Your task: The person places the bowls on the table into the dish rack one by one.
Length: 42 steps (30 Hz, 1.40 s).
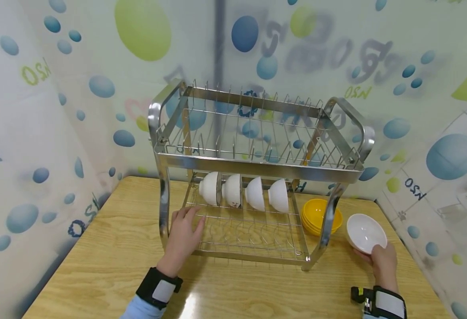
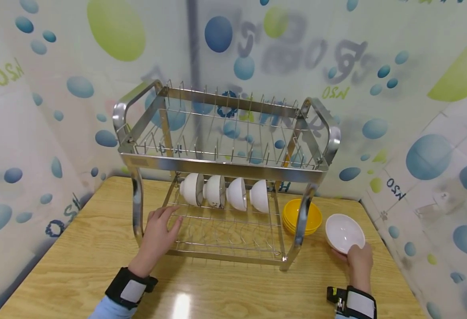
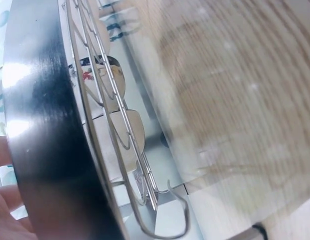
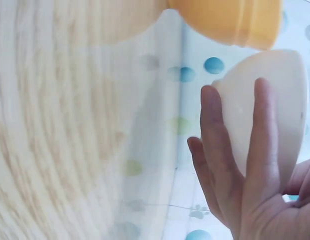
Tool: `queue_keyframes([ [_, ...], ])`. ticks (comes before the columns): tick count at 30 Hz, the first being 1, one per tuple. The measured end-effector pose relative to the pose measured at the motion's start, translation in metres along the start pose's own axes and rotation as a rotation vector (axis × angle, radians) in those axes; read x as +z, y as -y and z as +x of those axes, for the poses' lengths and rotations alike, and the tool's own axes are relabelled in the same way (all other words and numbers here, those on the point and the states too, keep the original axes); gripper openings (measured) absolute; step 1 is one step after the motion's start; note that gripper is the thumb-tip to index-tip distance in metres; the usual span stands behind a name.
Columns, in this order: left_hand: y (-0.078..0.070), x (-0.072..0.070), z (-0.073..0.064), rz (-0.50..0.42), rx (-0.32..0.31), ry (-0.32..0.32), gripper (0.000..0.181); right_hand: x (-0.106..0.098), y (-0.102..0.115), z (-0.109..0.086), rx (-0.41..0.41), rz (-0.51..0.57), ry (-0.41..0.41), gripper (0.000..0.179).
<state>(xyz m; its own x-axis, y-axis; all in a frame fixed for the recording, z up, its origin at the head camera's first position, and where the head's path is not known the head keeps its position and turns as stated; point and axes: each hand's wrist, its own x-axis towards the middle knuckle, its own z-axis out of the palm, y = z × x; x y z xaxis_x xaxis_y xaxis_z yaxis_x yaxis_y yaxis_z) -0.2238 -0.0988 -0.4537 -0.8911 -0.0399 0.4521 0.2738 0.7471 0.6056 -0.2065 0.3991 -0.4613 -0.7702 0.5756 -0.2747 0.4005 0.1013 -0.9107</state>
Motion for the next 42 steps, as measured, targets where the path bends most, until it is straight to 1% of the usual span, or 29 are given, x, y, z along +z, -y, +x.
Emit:
queue_keyframes([
  [3, 0.000, 0.000, 0.001, -0.007, -0.003, 0.004, 0.031, -0.002, 0.005, -0.005, 0.050, 0.116, 0.090, 0.064],
  [8, -0.001, 0.001, 0.002, -0.016, -0.015, -0.001, 0.033, -0.005, 0.015, -0.017, 0.051, 0.170, 0.186, 0.062],
  [12, -0.003, 0.003, 0.002, -0.033, -0.028, -0.005, 0.033, -0.008, 0.021, -0.028, 0.051, 0.203, 0.232, 0.065],
  [15, -0.006, 0.005, 0.003, -0.038, -0.021, -0.011, 0.032, -0.010, 0.027, -0.036, 0.041, 0.183, 0.263, 0.065],
  [19, -0.011, 0.008, 0.005, -0.037, -0.009, -0.022, 0.031, -0.011, 0.035, -0.046, 0.006, 0.127, 0.313, 0.063],
  [23, -0.017, 0.012, 0.006, -0.031, 0.008, -0.034, 0.032, -0.014, 0.043, -0.056, -0.038, 0.075, 0.364, 0.061],
  [28, -0.024, 0.018, 0.008, -0.051, 0.017, -0.034, 0.030, -0.017, 0.051, -0.066, -0.102, 0.025, 0.421, 0.058],
  [30, -0.028, 0.020, 0.009, -0.054, 0.017, -0.039, 0.030, -0.018, 0.053, -0.070, -0.130, -0.002, 0.427, 0.058],
  [34, -0.035, 0.026, 0.011, -0.045, 0.037, -0.056, 0.028, -0.018, 0.058, -0.077, -0.174, -0.042, 0.433, 0.057],
  [39, -0.044, 0.031, 0.012, -0.059, 0.057, -0.058, 0.029, -0.016, 0.064, -0.088, -0.191, -0.084, 0.433, 0.056],
  [42, -0.048, 0.032, 0.012, -0.066, 0.068, -0.058, 0.030, -0.014, 0.068, -0.096, -0.200, -0.127, 0.432, 0.056],
])
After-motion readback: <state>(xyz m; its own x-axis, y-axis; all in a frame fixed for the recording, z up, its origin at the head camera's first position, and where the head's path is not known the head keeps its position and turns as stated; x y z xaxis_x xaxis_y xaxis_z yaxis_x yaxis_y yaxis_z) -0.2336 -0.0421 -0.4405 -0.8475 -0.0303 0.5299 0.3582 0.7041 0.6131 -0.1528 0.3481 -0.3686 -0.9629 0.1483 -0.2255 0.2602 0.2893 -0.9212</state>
